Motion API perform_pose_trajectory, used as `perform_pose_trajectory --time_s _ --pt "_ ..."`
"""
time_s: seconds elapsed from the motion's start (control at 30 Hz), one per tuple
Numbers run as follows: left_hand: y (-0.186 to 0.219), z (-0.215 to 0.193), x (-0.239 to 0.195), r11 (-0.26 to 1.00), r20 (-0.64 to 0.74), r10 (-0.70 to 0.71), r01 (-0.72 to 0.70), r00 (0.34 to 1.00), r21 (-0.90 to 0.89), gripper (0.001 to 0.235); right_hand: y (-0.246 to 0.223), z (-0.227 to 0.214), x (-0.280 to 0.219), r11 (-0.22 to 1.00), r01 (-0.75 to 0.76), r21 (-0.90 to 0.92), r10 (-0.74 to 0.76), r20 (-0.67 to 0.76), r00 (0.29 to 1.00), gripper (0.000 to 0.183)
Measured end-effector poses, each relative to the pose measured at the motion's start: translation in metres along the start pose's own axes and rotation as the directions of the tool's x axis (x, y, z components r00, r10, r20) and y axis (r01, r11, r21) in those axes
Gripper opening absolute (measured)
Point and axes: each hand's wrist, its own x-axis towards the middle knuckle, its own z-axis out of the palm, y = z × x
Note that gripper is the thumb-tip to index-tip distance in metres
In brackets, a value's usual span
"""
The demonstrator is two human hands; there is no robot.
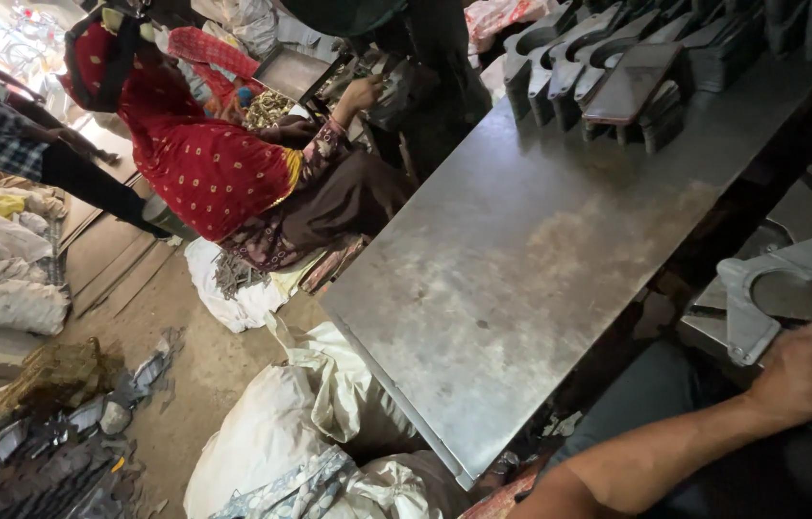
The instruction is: Operator uses a mechanical press machine to shape or punch metal components.
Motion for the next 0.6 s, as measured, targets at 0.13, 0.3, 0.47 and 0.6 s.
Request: perform_pose_trajectory --time_s 0.13,0.3,0.47,0.6 --pt "0.007 -0.007 0.011 1.000 0.052 0.000 0.001 0.999 -0.002 0.029 0.042 -0.016 -0.005 0.994 -0.024 -0.103 0.018 -0.055 0.998 0.022" --pt "0.035 0.002 0.020 0.996 0.096 -0.075 0.070 0.993 0.050 0.033 0.044 -0.151 -0.048 0.882 -0.241 -0.404 0.164 -0.216 0.963 0.022" --pt "0.037 0.002 0.023 0.989 0.033 -0.124 0.127 0.992 -0.082 0.024 -0.143 -0.184 0.009 0.991 -0.118 -0.061 0.098 -0.271 0.958 0.014" --pt "0.047 0.000 0.033 0.991 0.080 -0.132 0.133 0.988 -0.010 0.022 -0.146 -0.184 0.021 0.983 -0.148 -0.109 0.104 -0.331 0.938 0.021"
